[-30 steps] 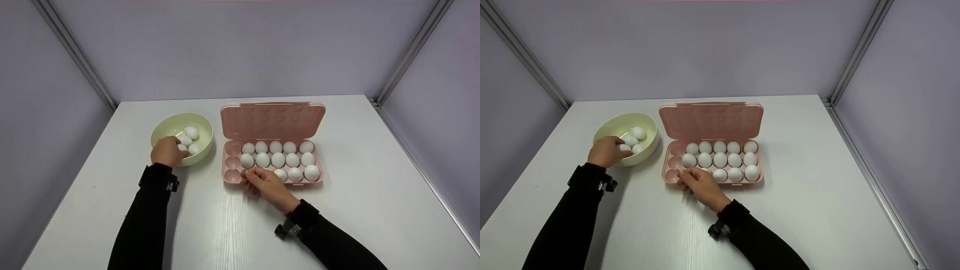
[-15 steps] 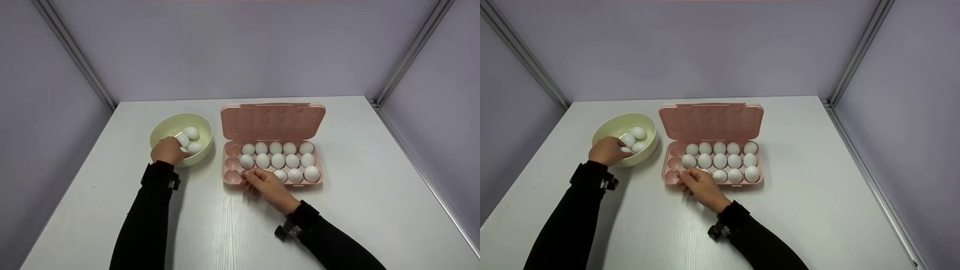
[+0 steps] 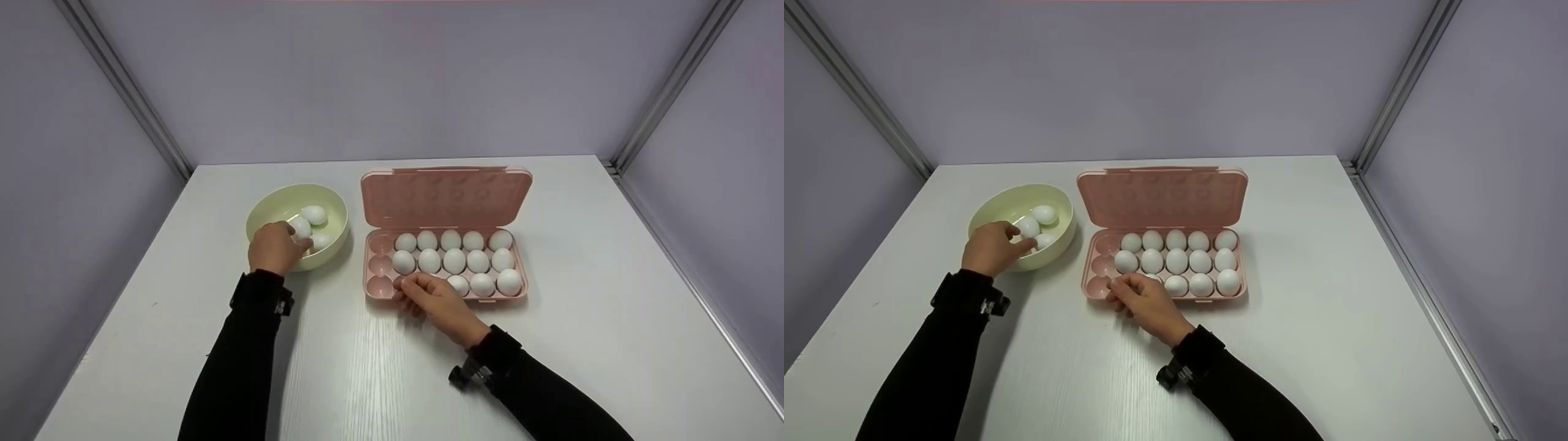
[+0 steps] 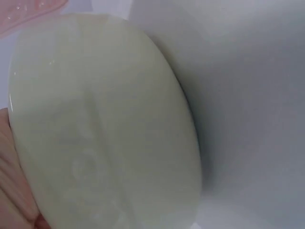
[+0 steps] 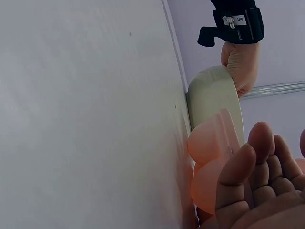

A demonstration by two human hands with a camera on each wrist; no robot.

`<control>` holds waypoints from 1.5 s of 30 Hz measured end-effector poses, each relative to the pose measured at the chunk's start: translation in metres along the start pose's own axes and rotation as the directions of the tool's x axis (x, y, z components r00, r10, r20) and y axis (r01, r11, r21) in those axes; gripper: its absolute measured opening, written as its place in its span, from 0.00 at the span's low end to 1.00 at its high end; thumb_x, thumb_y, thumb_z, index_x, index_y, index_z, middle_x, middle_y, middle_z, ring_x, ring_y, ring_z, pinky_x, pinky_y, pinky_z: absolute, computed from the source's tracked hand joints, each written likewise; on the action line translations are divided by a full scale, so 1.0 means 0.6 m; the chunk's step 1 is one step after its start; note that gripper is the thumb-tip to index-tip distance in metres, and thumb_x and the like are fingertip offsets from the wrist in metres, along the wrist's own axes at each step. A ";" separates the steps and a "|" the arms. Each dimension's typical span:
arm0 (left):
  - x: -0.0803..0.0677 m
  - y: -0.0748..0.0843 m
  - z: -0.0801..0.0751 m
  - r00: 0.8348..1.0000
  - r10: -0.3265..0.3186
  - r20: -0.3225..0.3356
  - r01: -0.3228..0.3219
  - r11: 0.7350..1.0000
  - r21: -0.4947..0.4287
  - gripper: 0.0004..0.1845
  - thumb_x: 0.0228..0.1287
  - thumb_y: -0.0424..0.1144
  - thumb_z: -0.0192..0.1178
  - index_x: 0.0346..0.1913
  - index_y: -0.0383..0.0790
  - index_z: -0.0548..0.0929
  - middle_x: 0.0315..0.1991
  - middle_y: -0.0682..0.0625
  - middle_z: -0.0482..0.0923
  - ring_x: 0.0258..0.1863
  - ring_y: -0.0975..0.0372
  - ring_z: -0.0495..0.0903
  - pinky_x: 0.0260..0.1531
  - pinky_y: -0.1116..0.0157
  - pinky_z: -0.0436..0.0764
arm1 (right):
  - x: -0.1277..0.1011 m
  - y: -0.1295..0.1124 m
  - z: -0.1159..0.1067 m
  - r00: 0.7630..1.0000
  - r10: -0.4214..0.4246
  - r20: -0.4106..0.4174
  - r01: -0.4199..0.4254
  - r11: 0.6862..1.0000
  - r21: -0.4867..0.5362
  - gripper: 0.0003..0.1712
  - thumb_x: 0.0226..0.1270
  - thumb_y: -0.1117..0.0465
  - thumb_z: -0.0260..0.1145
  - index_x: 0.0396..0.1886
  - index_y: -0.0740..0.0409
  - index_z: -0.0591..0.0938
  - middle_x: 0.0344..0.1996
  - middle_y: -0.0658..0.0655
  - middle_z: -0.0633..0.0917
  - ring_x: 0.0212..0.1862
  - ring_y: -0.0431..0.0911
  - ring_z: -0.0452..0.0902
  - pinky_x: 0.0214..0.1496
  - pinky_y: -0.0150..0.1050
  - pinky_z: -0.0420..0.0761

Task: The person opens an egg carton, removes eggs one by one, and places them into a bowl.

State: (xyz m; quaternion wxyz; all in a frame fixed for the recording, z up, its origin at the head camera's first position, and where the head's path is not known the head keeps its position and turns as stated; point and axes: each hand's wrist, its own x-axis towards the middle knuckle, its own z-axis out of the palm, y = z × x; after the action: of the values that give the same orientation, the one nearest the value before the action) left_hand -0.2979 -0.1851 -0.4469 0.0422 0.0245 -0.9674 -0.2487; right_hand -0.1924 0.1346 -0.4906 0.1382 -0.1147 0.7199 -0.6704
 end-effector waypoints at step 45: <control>-0.180 0.099 0.120 0.728 0.541 -0.422 -0.606 0.795 -0.026 0.14 0.69 0.45 0.73 0.27 0.46 0.81 0.15 0.54 0.70 0.17 0.68 0.64 0.20 0.70 0.60 | -0.007 -0.028 0.004 0.907 -0.421 0.008 0.356 0.756 -0.550 0.17 0.77 0.54 0.71 0.55 0.62 0.86 0.43 0.56 0.90 0.39 0.46 0.83 0.41 0.35 0.83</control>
State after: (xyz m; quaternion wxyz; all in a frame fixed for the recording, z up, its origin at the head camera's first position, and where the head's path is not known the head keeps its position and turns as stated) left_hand -0.1984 -0.0911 -0.4883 0.3121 -0.2304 -0.8746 -0.2907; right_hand -0.1881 0.1325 -0.4737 -0.0841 -0.2566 0.8460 -0.4598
